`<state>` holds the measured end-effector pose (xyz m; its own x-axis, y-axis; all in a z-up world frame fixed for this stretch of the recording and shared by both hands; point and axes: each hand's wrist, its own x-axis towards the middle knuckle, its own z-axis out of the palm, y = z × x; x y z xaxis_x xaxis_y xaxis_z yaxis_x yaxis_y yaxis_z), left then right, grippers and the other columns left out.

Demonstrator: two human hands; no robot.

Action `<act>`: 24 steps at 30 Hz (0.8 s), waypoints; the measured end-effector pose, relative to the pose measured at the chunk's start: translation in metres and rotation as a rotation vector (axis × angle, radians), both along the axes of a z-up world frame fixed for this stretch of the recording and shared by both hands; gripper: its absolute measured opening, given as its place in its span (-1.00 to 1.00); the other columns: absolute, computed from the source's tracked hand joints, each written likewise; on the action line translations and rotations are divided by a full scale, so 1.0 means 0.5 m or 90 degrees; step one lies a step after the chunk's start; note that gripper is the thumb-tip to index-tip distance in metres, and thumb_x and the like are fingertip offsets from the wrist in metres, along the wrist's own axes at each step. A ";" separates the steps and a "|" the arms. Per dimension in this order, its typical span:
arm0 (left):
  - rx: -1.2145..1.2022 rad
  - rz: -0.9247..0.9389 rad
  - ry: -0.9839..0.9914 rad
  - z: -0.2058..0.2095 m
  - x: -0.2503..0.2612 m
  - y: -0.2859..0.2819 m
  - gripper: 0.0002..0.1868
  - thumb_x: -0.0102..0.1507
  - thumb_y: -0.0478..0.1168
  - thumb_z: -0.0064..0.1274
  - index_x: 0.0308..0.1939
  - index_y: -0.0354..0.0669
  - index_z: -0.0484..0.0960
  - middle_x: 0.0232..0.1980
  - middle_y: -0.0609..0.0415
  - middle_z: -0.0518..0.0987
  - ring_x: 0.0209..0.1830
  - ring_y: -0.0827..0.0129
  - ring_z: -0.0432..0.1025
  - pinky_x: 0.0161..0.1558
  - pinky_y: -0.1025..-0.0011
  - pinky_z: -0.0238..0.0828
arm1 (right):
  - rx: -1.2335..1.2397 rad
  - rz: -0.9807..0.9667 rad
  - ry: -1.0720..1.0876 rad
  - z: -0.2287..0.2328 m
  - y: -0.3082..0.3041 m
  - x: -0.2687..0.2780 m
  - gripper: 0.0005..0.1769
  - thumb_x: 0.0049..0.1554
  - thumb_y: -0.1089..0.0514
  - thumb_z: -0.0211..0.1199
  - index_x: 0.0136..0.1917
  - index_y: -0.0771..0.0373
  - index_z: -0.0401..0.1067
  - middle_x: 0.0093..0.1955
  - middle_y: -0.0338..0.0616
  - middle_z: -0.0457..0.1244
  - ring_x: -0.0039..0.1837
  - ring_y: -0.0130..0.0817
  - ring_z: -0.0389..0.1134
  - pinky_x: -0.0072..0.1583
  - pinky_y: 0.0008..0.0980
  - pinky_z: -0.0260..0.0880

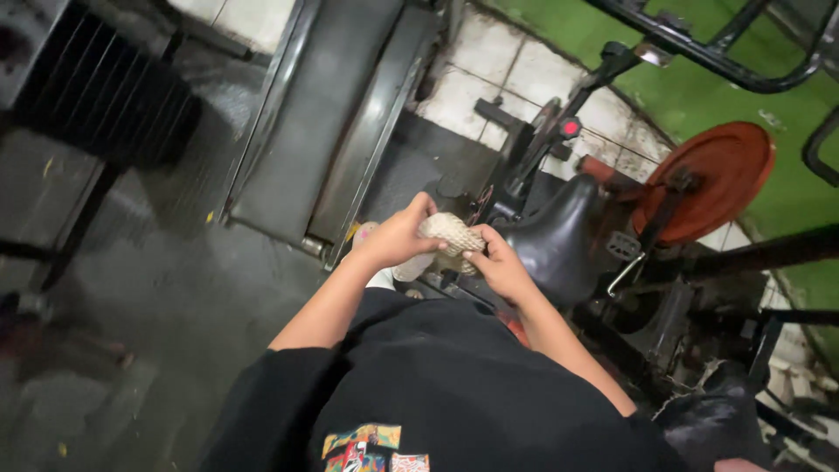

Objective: Wiping down various exercise machines and gym equipment using a cloth and spray cleaner.

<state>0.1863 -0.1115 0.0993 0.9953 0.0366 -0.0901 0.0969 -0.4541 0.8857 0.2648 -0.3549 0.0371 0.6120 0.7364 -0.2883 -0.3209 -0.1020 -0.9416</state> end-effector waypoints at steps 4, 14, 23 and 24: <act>-0.029 -0.039 -0.013 -0.043 0.040 0.050 -0.37 0.09 -0.03 0.36 0.09 -0.23 0.41 -0.06 -0.21 0.64 0.01 -0.01 0.57 0.01 0.19 0.45 | 0.003 -0.047 -0.067 0.004 0.028 0.044 -0.66 0.17 0.35 0.28 0.19 0.24 0.31 0.07 -0.28 0.26 0.11 -0.55 0.28 0.15 -0.50 0.32; -0.012 -0.171 0.109 -0.058 0.220 0.293 -0.46 0.17 0.01 0.31 0.01 -0.31 0.50 -0.13 -0.20 0.61 -0.15 0.15 0.51 -0.05 0.25 0.44 | -0.012 -0.186 -0.069 0.035 0.271 0.191 -0.39 0.04 0.43 0.38 0.31 0.24 0.24 0.17 -0.17 0.24 0.24 -0.46 0.30 0.26 -0.43 0.33; -0.087 -0.194 0.151 -0.067 0.359 0.486 -0.60 0.19 -0.09 0.28 -0.08 -0.28 0.51 -0.18 -0.08 0.65 -0.14 0.35 0.51 -0.04 0.31 0.46 | 0.052 -0.258 0.008 0.050 0.431 0.271 -0.24 -0.02 0.52 0.33 0.39 0.26 0.15 0.31 -0.18 0.18 0.35 -0.39 0.28 0.31 -0.34 0.38; -0.088 -0.203 0.149 -0.056 0.374 0.490 -0.60 0.19 -0.09 0.28 -0.08 -0.28 0.51 -0.18 -0.08 0.65 -0.14 0.35 0.51 -0.04 0.31 0.46 | 0.051 -0.266 0.005 0.051 0.435 0.276 -0.24 -0.02 0.52 0.33 0.39 0.26 0.15 0.31 -0.18 0.18 0.35 -0.39 0.28 0.31 -0.34 0.38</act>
<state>0.3733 0.1334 0.0711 0.9072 -0.2979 -0.2972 0.1761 -0.3728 0.9110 0.4027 -0.1376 0.0627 0.8610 0.4452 -0.2459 -0.3260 0.1120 -0.9387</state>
